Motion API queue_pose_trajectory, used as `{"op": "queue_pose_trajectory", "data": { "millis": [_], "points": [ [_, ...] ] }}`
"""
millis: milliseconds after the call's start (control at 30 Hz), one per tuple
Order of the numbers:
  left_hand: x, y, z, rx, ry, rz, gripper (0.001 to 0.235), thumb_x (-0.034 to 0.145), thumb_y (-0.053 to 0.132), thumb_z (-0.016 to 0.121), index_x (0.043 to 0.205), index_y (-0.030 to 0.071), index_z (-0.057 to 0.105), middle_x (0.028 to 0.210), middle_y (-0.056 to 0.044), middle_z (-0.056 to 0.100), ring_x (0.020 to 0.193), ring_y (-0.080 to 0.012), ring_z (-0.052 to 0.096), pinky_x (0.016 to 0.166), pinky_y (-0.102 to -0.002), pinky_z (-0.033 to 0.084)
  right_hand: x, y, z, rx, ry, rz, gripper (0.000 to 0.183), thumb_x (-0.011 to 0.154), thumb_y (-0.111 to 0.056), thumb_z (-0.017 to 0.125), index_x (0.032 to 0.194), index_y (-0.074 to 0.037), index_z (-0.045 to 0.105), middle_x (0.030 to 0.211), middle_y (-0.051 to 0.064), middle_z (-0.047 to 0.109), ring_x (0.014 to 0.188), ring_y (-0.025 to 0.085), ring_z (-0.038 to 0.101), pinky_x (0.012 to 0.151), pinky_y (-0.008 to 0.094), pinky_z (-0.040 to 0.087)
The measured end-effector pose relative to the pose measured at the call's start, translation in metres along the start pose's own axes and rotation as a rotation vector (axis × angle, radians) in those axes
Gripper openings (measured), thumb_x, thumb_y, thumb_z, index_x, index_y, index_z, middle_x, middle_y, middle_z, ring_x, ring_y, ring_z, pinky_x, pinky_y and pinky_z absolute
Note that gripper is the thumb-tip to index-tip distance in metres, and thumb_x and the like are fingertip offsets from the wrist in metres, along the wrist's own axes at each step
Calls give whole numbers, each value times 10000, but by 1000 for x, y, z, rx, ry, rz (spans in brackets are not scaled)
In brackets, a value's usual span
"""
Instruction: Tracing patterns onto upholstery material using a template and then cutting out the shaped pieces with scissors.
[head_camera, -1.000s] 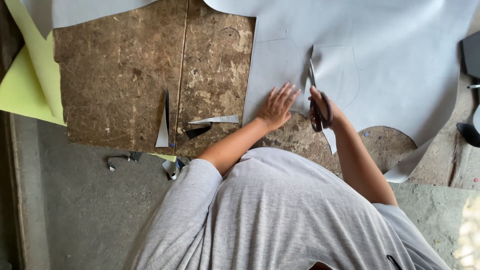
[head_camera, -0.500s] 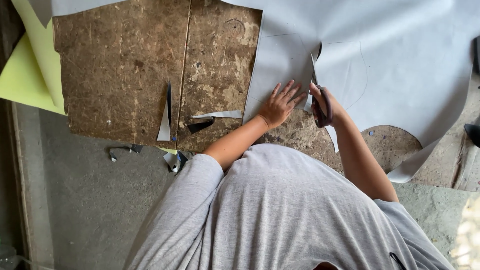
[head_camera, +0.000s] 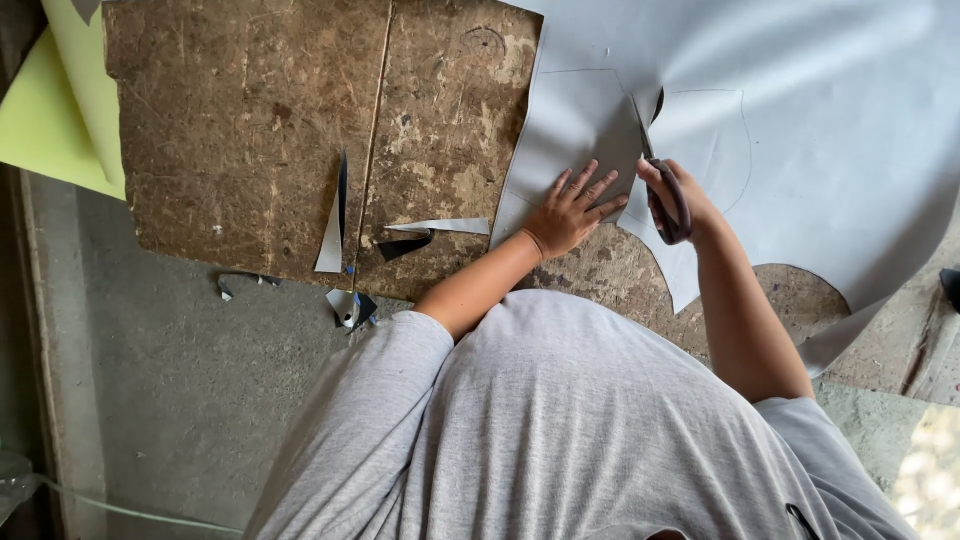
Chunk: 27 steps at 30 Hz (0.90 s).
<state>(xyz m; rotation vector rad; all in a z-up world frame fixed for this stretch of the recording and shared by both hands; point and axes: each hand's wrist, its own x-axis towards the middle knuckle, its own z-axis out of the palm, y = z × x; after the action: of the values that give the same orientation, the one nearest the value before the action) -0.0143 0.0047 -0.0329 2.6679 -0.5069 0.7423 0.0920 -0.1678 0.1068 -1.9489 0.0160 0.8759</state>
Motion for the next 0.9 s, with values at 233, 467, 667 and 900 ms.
{"op": "queue_pose_trajectory", "data": {
  "millis": [233, 467, 667, 900],
  "points": [
    [4, 3, -3, -17, 77, -38, 720, 919, 275, 708, 1561, 370, 398, 1635, -100, 388, 1480, -446, 396, 1137, -623, 387, 6, -12, -6, -51, 3, 30, 592, 1068, -609, 662, 999, -23, 613, 603, 136, 537, 406, 229, 563, 366, 337, 439],
    [6, 5, -18, -10, 59, -23, 679, 943, 278, 682, 1550, 384, 397, 1628, -88, 399, 1462, -454, 423, 1128, -605, 413, 26, -28, -21, -136, -91, 19, 538, 1064, -547, 686, 979, -26, 584, 626, 133, 514, 431, 220, 537, 429, 336, 429],
    [9, 3, -22, -11, 45, -11, 657, 963, 303, 655, 1557, 374, 384, 1646, -98, 368, 1462, -471, 419, 1122, -606, 423, 50, -25, -33, -197, -132, 13, 552, 1060, -573, 687, 1028, -28, 605, 665, 146, 540, 471, 234, 560, 475, 362, 453],
    [5, 4, -19, -16, -25, -25, 718, 949, 326, 682, 1573, 396, 335, 1685, -90, 286, 1483, -485, 380, 1128, -606, 414, 71, -26, -31, -186, -148, -11, 504, 1054, -529, 702, 1032, -31, 624, 652, 135, 535, 434, 222, 539, 472, 344, 446]
  ]
}}
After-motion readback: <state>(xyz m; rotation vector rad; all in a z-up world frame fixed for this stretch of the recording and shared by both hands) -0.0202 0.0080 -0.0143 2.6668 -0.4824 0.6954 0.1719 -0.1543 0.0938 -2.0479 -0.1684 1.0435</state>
